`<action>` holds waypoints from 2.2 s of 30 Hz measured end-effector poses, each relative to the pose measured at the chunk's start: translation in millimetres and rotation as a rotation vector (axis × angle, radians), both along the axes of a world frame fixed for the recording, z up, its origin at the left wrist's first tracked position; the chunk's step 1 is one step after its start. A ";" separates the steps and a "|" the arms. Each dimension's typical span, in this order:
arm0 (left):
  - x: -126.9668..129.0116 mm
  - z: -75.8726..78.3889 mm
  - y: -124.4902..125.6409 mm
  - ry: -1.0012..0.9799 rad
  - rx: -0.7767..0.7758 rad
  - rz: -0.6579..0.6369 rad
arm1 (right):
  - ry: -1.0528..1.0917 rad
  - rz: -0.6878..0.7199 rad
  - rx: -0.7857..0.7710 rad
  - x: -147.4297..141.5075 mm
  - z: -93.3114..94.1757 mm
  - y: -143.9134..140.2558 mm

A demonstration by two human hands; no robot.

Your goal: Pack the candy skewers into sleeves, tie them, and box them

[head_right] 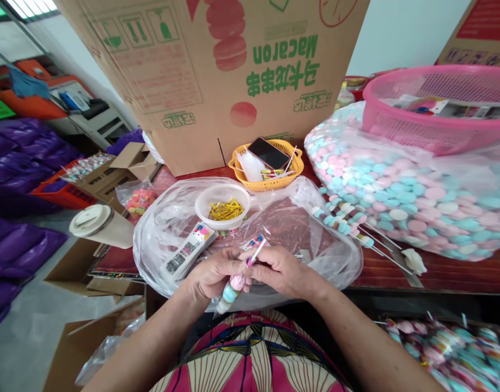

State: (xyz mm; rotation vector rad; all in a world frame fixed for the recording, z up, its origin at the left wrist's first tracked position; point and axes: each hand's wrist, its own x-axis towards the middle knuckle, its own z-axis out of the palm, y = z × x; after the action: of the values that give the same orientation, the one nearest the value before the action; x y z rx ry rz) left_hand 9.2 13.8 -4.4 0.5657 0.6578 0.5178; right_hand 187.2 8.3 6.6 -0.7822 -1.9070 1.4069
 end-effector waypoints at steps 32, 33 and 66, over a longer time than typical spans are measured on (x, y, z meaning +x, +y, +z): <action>29.1 4.6 0.3 0.261 0.238 0.431 | -0.265 -0.501 0.379 -3.8 -23.7 -8.2; 31.4 2.9 -1.5 0.238 0.180 0.441 | -0.284 -0.500 0.487 -3.5 -25.9 -9.6; 18.0 61.3 16.2 0.006 0.303 0.029 | -0.070 -0.620 0.132 17.8 13.3 -26.2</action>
State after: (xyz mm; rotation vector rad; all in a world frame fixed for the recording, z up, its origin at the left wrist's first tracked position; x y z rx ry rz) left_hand 27.2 29.9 56.9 0.8438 0.5971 0.6490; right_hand 205.0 -17.9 19.9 -1.2337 -1.5836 0.8708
